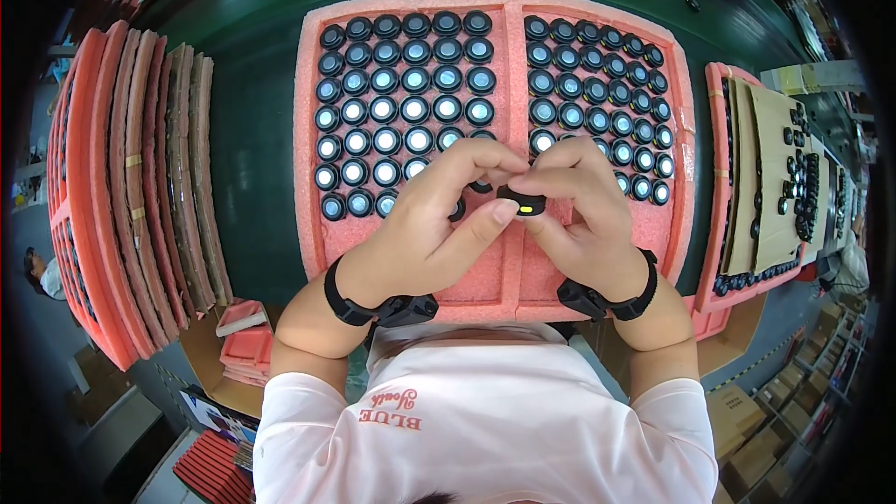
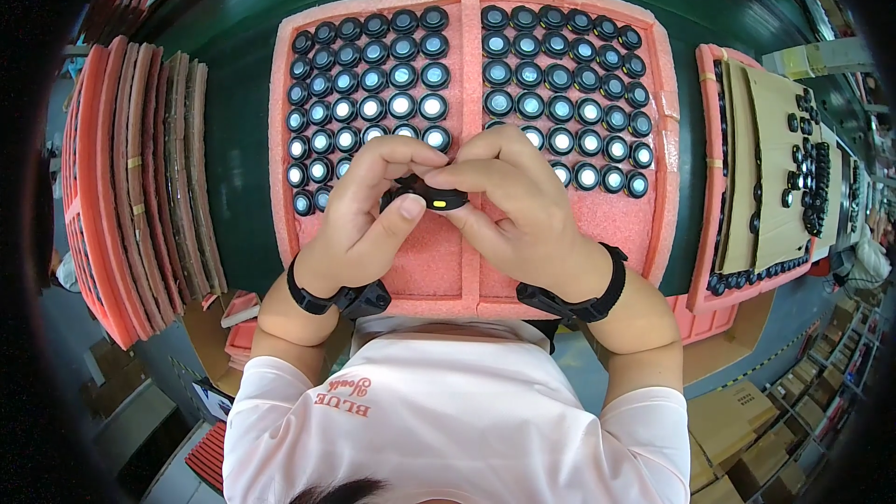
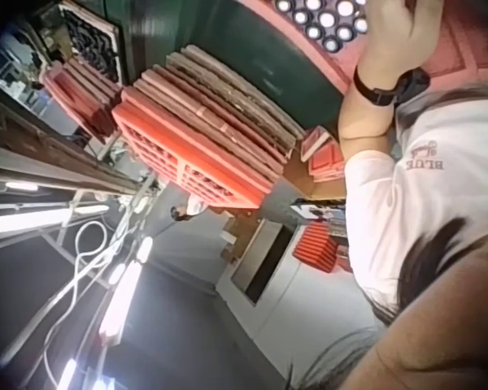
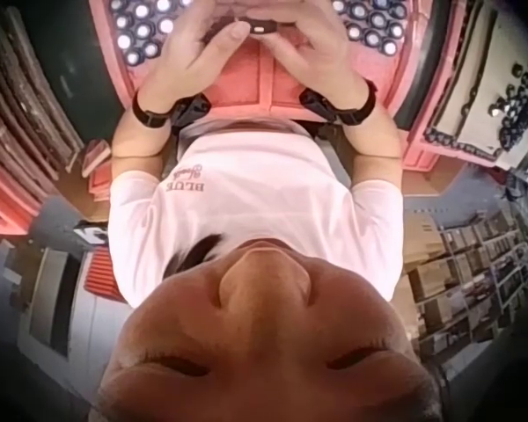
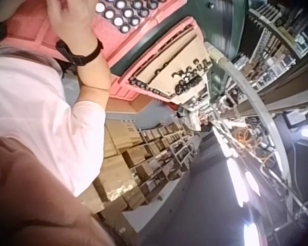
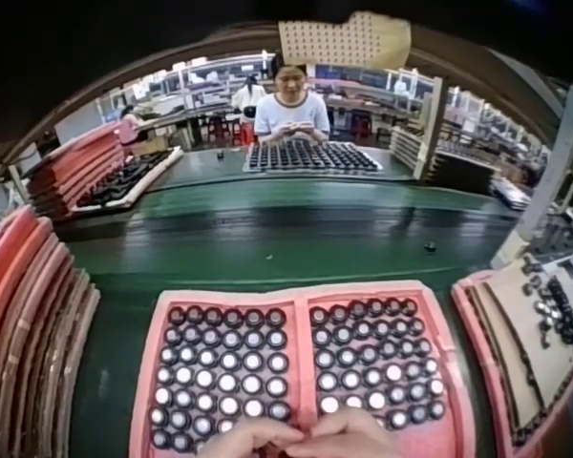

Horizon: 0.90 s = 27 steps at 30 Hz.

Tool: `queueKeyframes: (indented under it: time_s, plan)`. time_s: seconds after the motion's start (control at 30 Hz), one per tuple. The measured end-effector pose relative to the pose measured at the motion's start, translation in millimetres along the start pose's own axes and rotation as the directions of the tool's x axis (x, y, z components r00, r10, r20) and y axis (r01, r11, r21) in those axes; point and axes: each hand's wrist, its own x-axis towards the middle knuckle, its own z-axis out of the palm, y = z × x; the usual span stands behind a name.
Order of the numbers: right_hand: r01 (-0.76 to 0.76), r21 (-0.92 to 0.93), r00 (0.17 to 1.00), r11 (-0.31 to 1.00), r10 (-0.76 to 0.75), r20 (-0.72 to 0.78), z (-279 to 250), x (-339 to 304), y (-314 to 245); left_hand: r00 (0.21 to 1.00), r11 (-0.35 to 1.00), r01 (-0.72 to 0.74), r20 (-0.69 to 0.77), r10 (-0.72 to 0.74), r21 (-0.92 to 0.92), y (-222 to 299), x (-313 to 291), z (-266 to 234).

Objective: The person picks up two wireless microphones from a tray, turns them over to inspect different sides, and places them back into the tray. This process is repeated for several other pairs of microphones throughout the video.

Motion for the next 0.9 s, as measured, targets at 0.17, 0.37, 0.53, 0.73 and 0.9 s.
queueKeyframes:
  time_s: [0.17,0.37,0.53,0.73,0.9]
  plan:
    - [0.063,-0.094,0.998,0.994,-0.061,0.021,1,1,1,0.998,0.997,0.042,0.044,-0.045,0.063,3,0,-1]
    - [0.034,-0.101,0.999,0.994,-0.031,0.035,1,1,1,1.0,0.997,0.023,0.004,-0.024,0.077,6,3,-3]
    - [-0.04,-0.144,0.991,0.989,0.058,0.122,0,5,1,0.989,1.0,0.02,-0.15,-0.018,0.009,0,6,-10]
    - [-0.016,-0.283,0.945,0.959,0.107,0.31,5,2,2,0.946,0.999,-0.032,-0.322,0.043,0.038,-3,5,-16]
    - [0.062,-0.377,0.885,0.924,0.124,0.449,7,1,1,0.934,0.997,-0.064,-0.348,0.079,0.052,-4,5,-18]
